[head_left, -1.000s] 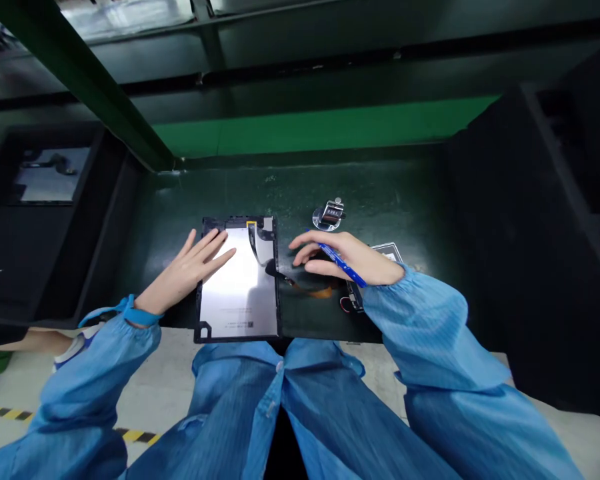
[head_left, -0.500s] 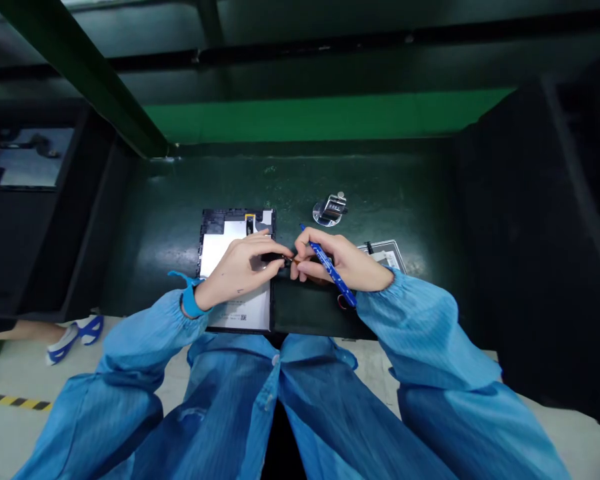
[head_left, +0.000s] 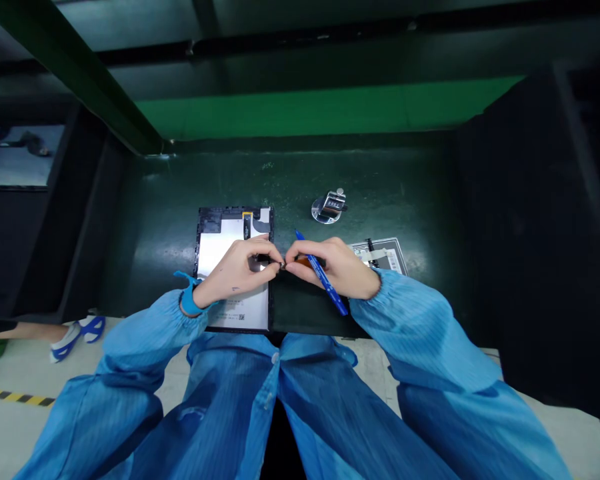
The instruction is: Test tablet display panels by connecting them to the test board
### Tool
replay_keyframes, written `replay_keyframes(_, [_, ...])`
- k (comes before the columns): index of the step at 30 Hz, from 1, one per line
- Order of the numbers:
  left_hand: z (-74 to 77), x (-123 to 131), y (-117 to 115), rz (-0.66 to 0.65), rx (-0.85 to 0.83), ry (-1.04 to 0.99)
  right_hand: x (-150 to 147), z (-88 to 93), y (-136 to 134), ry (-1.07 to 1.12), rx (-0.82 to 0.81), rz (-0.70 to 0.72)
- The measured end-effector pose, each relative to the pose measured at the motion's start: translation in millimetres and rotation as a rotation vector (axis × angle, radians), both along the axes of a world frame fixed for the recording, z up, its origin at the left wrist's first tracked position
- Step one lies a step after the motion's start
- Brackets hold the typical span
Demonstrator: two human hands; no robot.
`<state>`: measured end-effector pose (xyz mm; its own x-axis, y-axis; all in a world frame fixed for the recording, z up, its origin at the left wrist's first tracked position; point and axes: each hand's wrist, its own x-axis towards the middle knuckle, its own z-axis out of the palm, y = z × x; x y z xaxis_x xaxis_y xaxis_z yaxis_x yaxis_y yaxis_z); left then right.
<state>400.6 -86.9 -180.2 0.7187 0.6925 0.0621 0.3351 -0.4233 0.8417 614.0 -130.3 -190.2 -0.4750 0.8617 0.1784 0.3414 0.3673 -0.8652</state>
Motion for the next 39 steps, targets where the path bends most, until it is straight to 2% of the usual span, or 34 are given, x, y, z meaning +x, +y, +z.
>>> replay_keyframes(6, [2.4, -0.2, 0.8, -0.141, -0.015, -0.022, -2.3, -7.2, 0.0, 0.049, 0.041, -0.046])
replay_keyframes(12, [-3.6, 0.8, -1.0, -0.031, -0.035, -0.047, -3.5, -13.1, 1.5, 0.057, 0.012, -0.019])
replay_keyframes(18, [-1.9, -1.0, -2.5, -0.033, -0.097, -0.030, -5.2, -11.5, 0.3, 0.070, 0.018, 0.005])
replay_keyframes(22, [-2.8, 2.6, -1.0, -0.041, -0.066, -0.072, -10.5, -10.4, -1.1, 0.106, -0.006, 0.027])
replay_keyframes(25, [-1.5, 2.2, -0.8, -0.037, -0.013, -0.081, -12.1, -9.8, -1.7, 0.130, 0.038, 0.038])
replay_keyframes(27, [3.1, -5.7, -5.0, 0.007, 0.064, -0.077, -6.4, -7.2, -1.0, 0.123, 0.066, -0.021])
replay_keyframes(29, [8.7, -21.6, -15.1, 0.027, 0.185, -0.068, 6.7, -4.9, 1.5, 0.074, 0.142, -0.209])
replay_keyframes(31, [10.3, -43.1, -30.7, -0.058, 0.314, 0.024, 24.9, -6.2, 5.7, -0.053, 0.282, -0.455])
replay_keyframes(33, [3.9, -65.0, -48.3, -0.214, 0.420, 0.271, 42.4, -12.4, 10.9, -0.234, 0.417, -0.570])
replay_keyframes(36, [-19.0, -89.1, -69.0, -0.289, 0.568, 0.633, 57.1, -24.8, 17.4, -0.453, 0.500, -0.486])
replay_keyframes(39, [-40.7, -100.4, -76.9, -0.299, 0.696, 0.725, 57.8, -30.5, 20.7, -0.587, 0.584, -0.463])
